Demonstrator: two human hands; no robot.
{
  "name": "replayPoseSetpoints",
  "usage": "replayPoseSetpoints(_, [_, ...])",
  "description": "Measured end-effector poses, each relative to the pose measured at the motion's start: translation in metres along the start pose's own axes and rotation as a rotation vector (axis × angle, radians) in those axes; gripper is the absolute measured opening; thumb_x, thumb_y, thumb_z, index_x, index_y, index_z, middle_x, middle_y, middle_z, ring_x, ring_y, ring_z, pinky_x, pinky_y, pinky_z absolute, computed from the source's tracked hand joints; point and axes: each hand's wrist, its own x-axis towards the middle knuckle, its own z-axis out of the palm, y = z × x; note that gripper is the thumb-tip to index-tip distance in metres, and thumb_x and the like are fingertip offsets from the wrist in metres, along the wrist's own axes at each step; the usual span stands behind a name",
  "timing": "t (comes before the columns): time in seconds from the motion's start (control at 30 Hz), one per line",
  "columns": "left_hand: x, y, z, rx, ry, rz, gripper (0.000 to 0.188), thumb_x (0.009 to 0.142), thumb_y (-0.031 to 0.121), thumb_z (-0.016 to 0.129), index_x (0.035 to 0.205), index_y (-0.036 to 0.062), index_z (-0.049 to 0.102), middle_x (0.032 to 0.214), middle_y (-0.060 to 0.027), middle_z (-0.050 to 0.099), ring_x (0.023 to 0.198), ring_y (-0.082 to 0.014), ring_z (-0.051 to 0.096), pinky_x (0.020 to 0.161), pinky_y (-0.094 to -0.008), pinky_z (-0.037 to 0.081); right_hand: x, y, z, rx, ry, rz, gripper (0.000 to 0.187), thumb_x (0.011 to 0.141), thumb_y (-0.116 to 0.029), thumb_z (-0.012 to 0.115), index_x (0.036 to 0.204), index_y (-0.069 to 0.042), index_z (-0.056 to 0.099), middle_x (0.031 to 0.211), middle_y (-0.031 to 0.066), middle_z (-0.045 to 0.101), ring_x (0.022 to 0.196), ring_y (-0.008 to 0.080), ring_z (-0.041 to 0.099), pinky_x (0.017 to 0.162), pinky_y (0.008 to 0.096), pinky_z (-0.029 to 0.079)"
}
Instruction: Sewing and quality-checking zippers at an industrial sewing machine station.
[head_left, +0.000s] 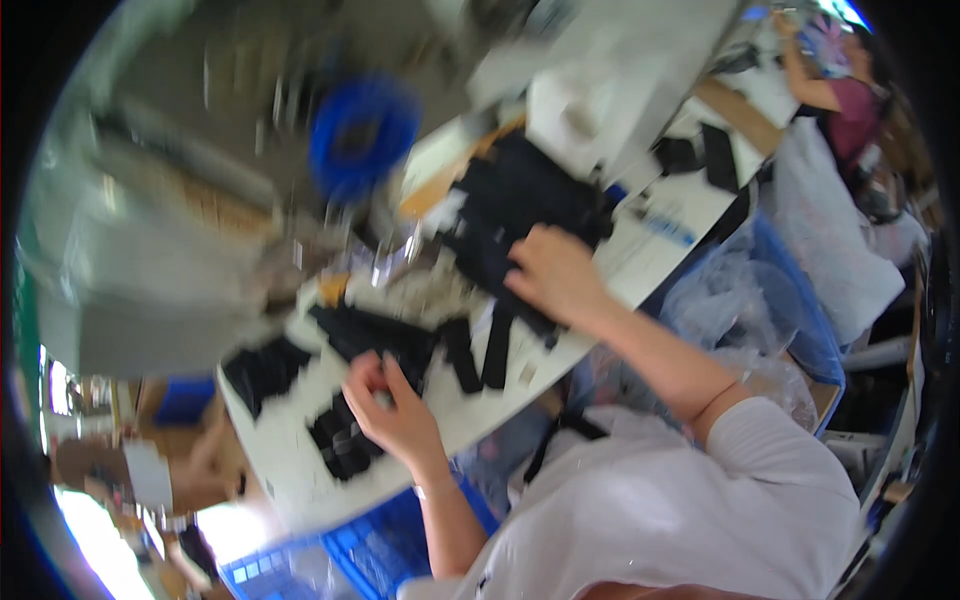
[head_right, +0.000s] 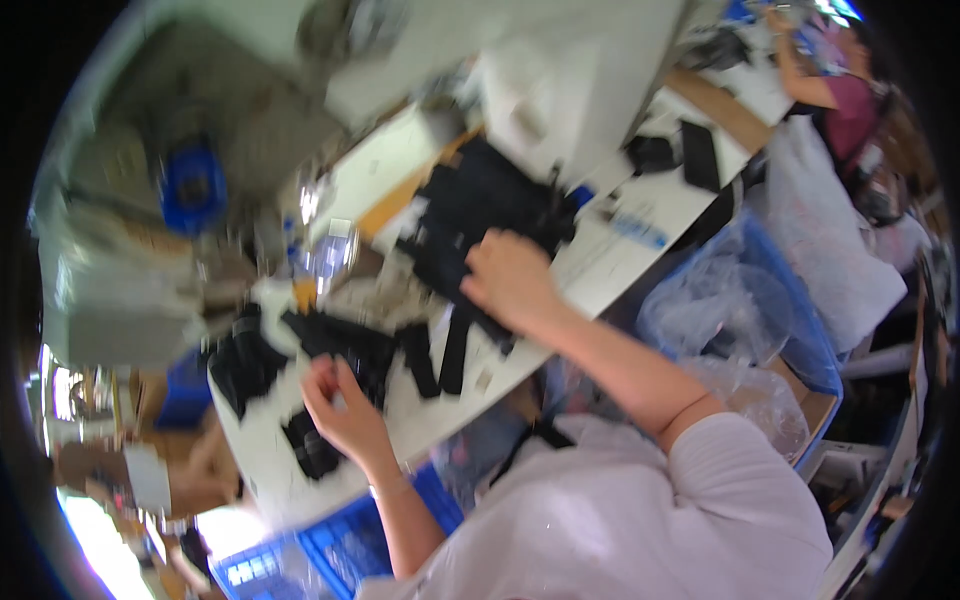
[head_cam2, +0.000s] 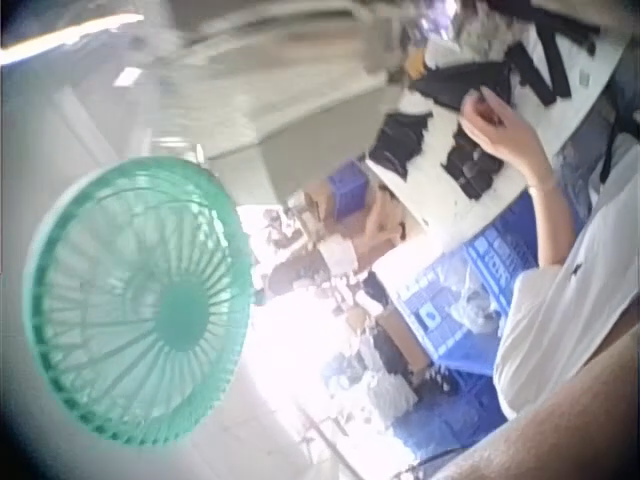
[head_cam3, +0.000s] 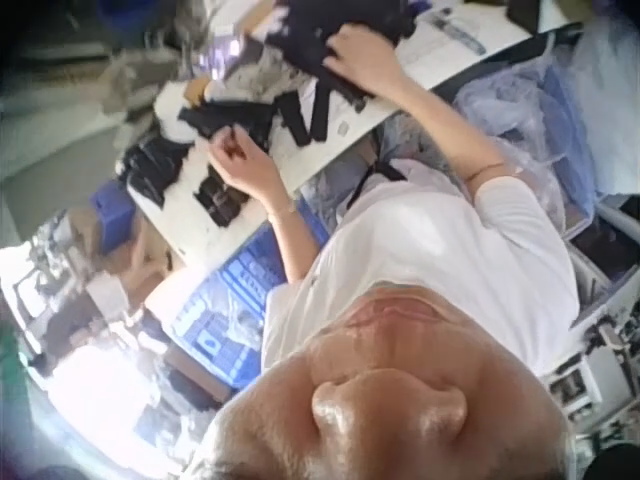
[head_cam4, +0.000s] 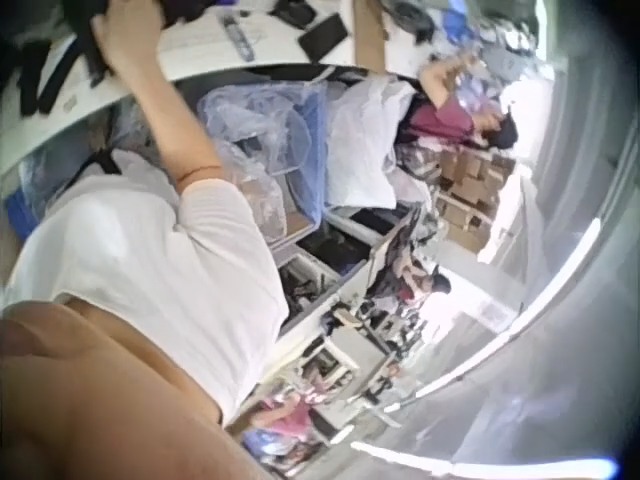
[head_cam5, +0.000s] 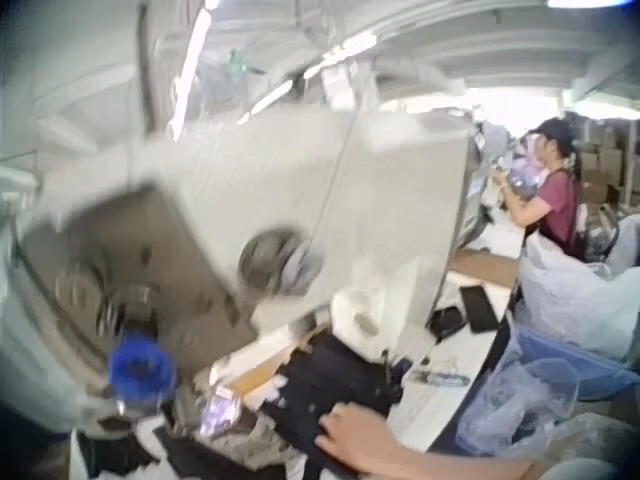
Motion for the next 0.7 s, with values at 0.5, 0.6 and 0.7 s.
replayPoseSetpoints(0.5, [-0.030, 0.061, 0.078, -0.025, -0.677, 0.493, 0.036, 0.094, 0.022, 0.050, 0.121, -0.0010, 0.053, 0.125, -0.0176, 0.051, 0.120, -0.0332, 0.044, 0.102, -0.0450, 0.032, -0.042, 0.011, -0.100, 1.272, 0.174, 0.148, 0.043, 0.088, 0.004, 0.048, 0.129, -0.008, 0.048, 0.095, 0.0058, 0.061, 0.069, 0.0122, 0.063, 0.064, 0.0272, 0.048])
replayPoseSetpoints(0.6, [-0.037, 0.082, 0.057, -0.608, -0.637, 0.049, 0.024, 0.094, 0.012, 0.049, 0.109, -0.0040, 0.059, 0.104, -0.0127, 0.058, 0.093, -0.0232, 0.055, 0.086, -0.0361, 0.042, -0.077, -0.002, -0.099, 1.303, -0.124, 0.149, 0.030, 0.087, -0.001, 0.054, 0.116, -0.006, 0.060, 0.093, 0.0074, 0.066, 0.067, 0.0149, 0.063, 0.066, 0.0290, 0.050])
replayPoseSetpoints(0.7, [-0.052, 0.093, 0.037, -0.746, -0.663, -0.311, 0.011, 0.088, 0.003, 0.059, 0.080, -0.0049, 0.061, 0.068, 0.0022, 0.053, 0.063, -0.0033, 0.043, 0.053, -0.0204, 0.033, -0.102, -0.010, -0.089, 1.104, -0.189, 0.064, 0.017, 0.084, -0.013, 0.066, 0.099, -0.005, 0.069, 0.091, 0.0064, 0.066, 0.081, 0.0133, 0.062, 0.073, 0.0278, 0.048])
